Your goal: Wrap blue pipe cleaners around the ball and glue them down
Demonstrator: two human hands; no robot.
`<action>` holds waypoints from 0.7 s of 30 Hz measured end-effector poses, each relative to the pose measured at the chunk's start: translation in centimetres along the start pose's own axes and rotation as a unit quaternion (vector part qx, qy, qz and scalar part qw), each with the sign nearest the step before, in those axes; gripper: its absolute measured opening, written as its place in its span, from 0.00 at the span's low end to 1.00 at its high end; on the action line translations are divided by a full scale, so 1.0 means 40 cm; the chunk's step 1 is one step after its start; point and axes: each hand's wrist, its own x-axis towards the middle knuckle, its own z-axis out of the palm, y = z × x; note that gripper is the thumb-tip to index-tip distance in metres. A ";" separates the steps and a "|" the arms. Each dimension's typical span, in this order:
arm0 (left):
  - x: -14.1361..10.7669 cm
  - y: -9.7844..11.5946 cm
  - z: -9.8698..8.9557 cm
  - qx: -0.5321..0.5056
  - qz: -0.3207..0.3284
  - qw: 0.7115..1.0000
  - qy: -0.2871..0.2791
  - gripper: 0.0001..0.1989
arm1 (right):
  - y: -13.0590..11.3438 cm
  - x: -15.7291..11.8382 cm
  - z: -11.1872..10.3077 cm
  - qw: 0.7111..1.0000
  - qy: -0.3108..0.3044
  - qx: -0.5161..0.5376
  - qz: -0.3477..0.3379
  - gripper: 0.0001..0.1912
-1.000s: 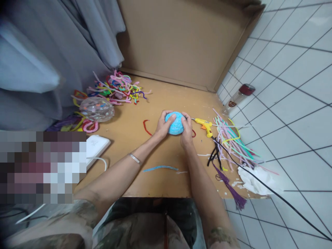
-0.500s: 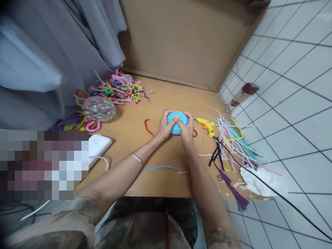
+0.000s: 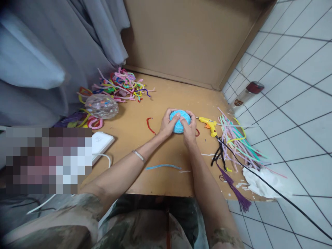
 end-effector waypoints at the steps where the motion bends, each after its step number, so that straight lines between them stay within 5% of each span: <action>1: 0.001 0.000 0.000 0.000 -0.001 1.000 0.001 0.13 | 0.000 0.000 0.002 1.000 0.002 -0.003 -0.001 0.21; 21: 0.004 0.005 0.001 0.000 -0.016 1.000 0.001 0.11 | 0.005 0.002 -0.001 0.999 0.001 -0.034 -0.016 0.21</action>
